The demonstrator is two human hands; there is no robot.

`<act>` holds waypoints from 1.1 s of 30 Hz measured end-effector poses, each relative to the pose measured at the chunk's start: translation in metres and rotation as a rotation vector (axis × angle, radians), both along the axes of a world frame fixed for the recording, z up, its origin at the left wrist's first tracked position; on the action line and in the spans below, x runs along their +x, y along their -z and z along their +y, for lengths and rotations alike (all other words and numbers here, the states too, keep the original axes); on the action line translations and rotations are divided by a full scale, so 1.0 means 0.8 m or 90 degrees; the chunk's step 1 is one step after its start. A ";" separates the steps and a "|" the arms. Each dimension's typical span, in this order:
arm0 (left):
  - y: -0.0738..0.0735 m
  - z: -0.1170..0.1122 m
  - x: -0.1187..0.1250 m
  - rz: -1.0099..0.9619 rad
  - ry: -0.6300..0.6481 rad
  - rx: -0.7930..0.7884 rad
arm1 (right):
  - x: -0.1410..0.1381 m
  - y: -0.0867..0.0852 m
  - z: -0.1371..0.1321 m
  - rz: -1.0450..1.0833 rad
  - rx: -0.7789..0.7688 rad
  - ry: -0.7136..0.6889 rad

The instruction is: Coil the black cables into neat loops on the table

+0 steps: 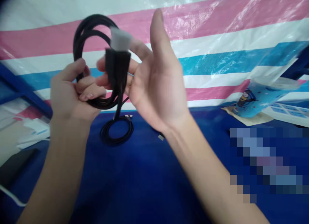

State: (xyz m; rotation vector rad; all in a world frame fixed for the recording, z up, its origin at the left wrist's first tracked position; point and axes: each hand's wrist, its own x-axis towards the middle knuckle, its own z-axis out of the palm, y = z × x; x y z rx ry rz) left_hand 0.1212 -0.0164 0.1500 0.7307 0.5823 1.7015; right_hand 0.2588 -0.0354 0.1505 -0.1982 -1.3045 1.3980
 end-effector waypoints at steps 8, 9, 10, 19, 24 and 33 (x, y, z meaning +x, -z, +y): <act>0.023 0.017 0.014 -0.053 0.109 -0.054 | -0.048 0.038 0.005 0.005 0.038 0.314; 0.021 0.015 0.013 -0.016 0.139 -0.042 | -0.037 0.033 0.008 -0.039 0.035 0.341; 0.018 0.014 0.010 0.036 0.168 -0.023 | -0.022 0.026 0.011 -0.106 0.021 0.344; 0.007 -0.016 0.003 0.556 0.211 0.097 | 0.039 0.013 0.029 -0.725 0.105 0.260; 0.002 -0.021 0.014 0.530 0.082 0.166 | 0.015 0.018 0.027 -0.660 0.179 0.470; -0.009 -0.016 -0.003 0.190 -0.088 0.186 | -0.013 0.029 0.031 -0.066 -0.083 0.197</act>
